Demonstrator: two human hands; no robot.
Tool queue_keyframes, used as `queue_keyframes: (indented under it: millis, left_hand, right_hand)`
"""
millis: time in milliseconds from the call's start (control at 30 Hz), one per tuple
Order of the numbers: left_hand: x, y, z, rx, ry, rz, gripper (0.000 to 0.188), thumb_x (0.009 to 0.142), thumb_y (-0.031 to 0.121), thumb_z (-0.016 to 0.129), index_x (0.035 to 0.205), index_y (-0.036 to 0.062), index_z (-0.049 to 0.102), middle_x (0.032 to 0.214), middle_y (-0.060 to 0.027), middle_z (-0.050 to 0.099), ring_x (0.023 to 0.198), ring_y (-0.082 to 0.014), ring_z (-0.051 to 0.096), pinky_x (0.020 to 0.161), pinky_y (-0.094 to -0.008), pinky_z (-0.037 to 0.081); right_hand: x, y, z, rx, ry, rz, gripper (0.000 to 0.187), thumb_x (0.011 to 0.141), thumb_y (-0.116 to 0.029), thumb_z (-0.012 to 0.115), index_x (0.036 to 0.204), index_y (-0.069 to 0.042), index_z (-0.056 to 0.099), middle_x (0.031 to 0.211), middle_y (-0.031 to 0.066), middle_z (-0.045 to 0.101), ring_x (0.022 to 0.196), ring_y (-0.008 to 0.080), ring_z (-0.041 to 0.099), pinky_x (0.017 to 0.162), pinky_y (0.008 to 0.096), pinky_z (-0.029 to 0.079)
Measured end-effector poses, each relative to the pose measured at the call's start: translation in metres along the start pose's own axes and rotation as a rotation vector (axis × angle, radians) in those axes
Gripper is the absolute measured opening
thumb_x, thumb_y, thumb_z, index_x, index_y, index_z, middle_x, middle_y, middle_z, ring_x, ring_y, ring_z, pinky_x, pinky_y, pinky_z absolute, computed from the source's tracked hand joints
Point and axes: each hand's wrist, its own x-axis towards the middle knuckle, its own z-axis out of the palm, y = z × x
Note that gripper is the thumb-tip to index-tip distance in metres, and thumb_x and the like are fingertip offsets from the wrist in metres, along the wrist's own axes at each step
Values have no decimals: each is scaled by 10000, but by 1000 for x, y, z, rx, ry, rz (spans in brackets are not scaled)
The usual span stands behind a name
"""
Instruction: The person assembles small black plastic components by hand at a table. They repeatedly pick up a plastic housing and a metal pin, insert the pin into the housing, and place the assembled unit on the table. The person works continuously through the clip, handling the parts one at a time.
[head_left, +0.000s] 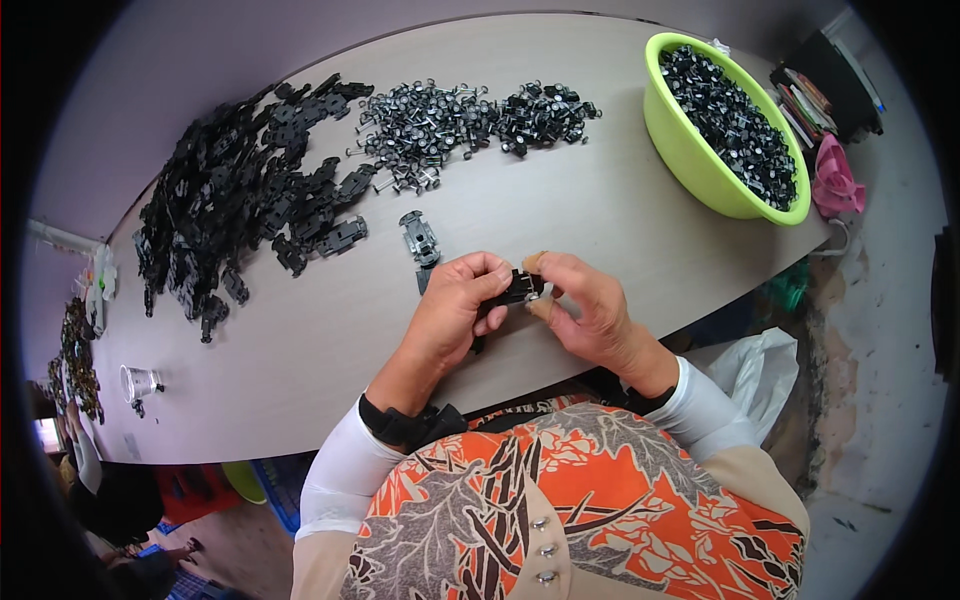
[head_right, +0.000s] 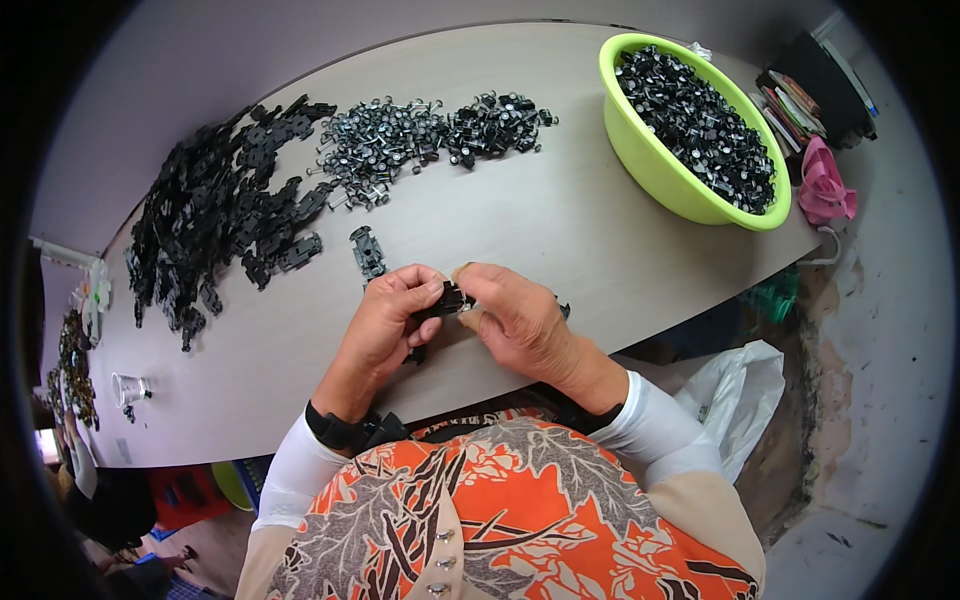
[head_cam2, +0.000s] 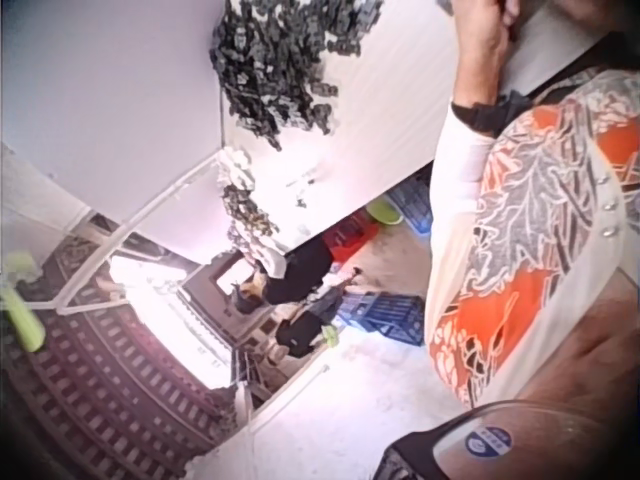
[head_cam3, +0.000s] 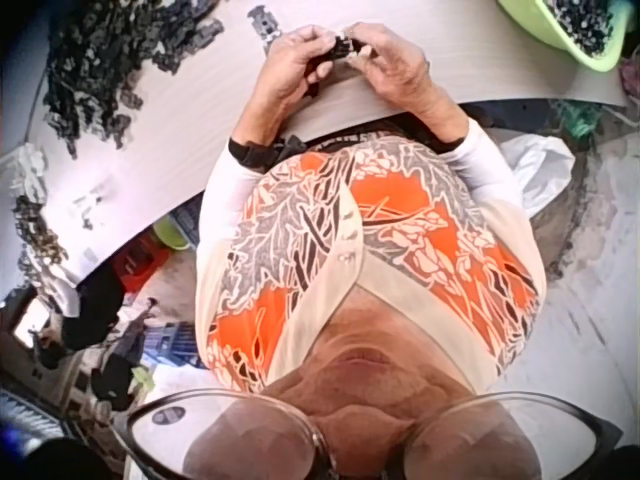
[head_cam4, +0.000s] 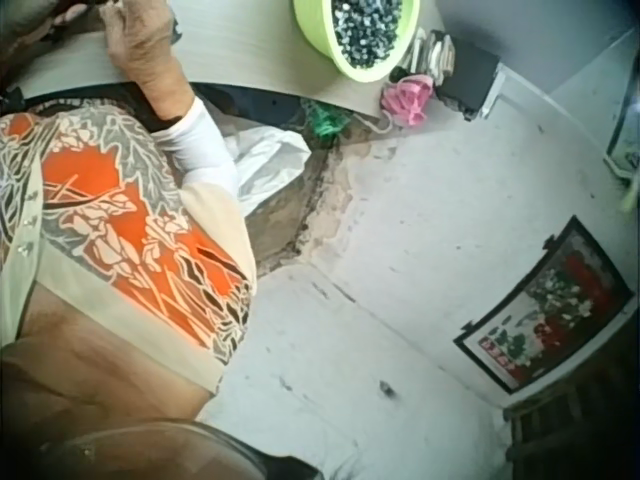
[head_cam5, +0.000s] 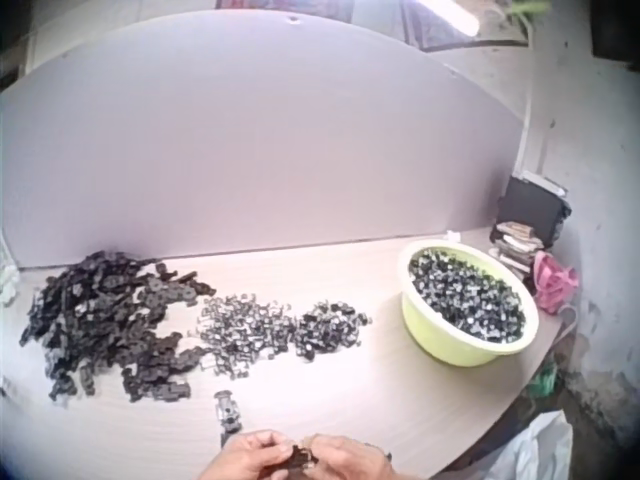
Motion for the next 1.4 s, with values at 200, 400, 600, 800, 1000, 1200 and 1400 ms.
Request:
queue_keyframes:
  millis: [200, 400, 600, 800, 1000, 1200, 1400]
  left_hand:
    - [0, -1, -4, 105, -24, 15, 122, 909, 157, 575, 849, 51, 577, 675, 10, 562, 472, -52, 474, 399, -175, 278]
    - [-3, -1, -4, -44, -119, -41, 116, 900, 173, 594, 868, 63, 579, 683, 18, 555, 480, -47, 464, 409, -171, 279]
    - [-4, -2, -7, -41, -183, -20, 139, 902, 192, 594, 880, 57, 570, 706, -2, 572, 497, -54, 492, 411, -170, 299]
    - [-8, 3, 1, 66, -142, 17, 161, 924, 185, 551, 889, 28, 540, 715, -57, 581, 533, -140, 598, 452, -233, 489]
    - [-8, 3, 0, 242, -295, -254, 124, 926, 148, 535, 859, 45, 547, 767, -44, 586, 575, -135, 620, 533, -255, 540]
    - [6, 1, -25, 355, 246, 309, 141, 923, 160, 540, 840, 49, 564, 715, -30, 600, 571, -89, 584, 524, -223, 496]
    - [3, 11, -20, 409, 311, 430, 92, 924, 92, 513, 893, 26, 569, 669, -12, 579, 561, -69, 566, 499, -208, 470]
  right_hand:
    - [-5, -5, 3, 137, -8, 225, 525, 674, 79, 696, 1135, -57, 484, 972, 104, 611, 776, 218, 627, 586, 279, 518]
    - [2, -6, -8, 17, -97, 75, 519, 662, 53, 706, 1129, -52, 505, 881, 109, 585, 713, 286, 599, 592, 334, 488]
    - [10, -14, -2, -19, -146, -37, 547, 666, 38, 701, 1170, -44, 504, 889, 107, 564, 748, 306, 585, 619, 360, 486]
    - [7, -15, -34, -189, -155, 205, 426, 685, -90, 731, 1069, -47, 553, 1005, 131, 511, 842, 324, 581, 685, 397, 493]
    - [-11, 5, -60, -422, -418, 406, 239, 716, -106, 693, 903, -34, 563, 917, 140, 476, 793, 333, 568, 678, 411, 485]
    - [32, 33, -11, -43, -339, 250, 252, 751, -95, 673, 972, -13, 586, 906, 108, 542, 722, 242, 577, 640, 343, 487]
    - [101, 167, -59, -448, 98, 188, 246, 719, 56, 518, 934, -16, 612, 967, 140, 599, 811, 346, 574, 754, 396, 478]
